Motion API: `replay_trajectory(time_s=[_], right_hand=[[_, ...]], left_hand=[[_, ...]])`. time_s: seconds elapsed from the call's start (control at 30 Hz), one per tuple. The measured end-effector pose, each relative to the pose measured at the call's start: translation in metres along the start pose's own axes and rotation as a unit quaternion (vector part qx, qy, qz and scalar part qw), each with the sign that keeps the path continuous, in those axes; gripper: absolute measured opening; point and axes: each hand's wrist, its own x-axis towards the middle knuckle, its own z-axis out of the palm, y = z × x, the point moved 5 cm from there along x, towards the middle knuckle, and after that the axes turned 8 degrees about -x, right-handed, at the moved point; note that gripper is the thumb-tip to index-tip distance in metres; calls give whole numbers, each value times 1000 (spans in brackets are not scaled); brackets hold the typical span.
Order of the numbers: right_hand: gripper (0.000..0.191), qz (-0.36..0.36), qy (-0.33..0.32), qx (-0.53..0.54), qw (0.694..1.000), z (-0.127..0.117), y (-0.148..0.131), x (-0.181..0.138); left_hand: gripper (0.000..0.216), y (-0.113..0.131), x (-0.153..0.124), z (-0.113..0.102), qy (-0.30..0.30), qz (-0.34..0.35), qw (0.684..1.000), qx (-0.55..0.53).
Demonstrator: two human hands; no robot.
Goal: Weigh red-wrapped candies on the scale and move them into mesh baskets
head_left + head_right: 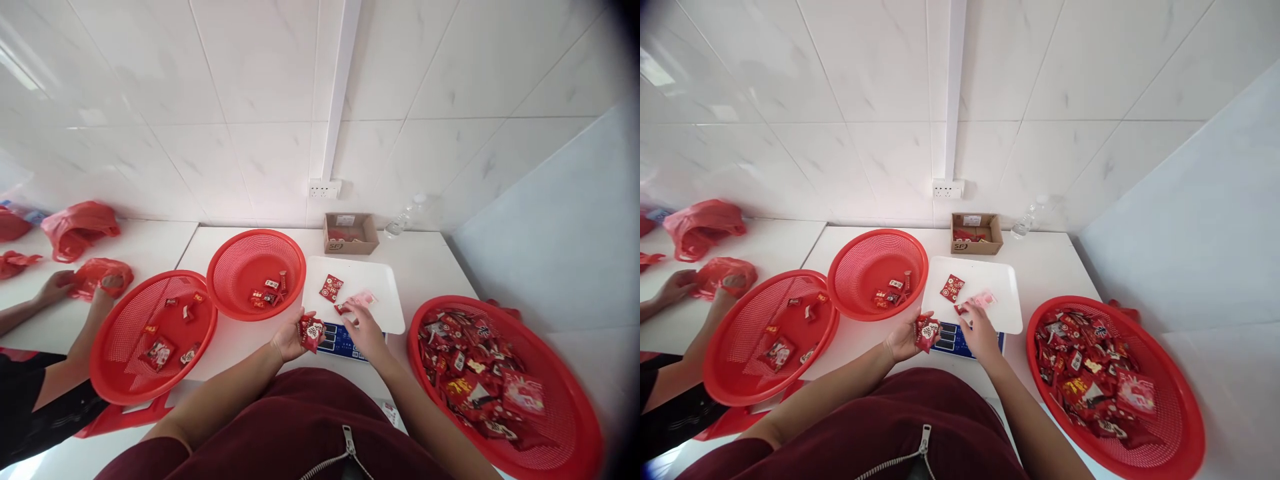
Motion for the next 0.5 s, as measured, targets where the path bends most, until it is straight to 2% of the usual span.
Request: replay_trajectory(time_s=[0.07,0.13,0.17,0.23,0.3,0.4,0.5], right_hand=[[52,77,-122,99,985,17,-5,-14],[63,144,-220,217,940,33,-14,-30],[66,163,-242,266,919,38,-19,-36],[66,180,-251,319,896,43,-26,-45],[63,184,-253,330,891,45,-27,-50],[57,180,-262,330,889,44,-22,-51],[49,193,-208,336,898,33,-10,-40]], left_hand=[[28,-1,2,2,10,22,1000,-1],[23,-5,4,5,11,23,1000,12],[22,-9,4,7,8,16,1000,22],[18,-15,4,11,-5,-1,999,46],[15,-19,4,13,-11,-9,998,60],[13,-18,1,11,13,-11,998,53],[13,-12,-2,7,38,-8,999,38]])
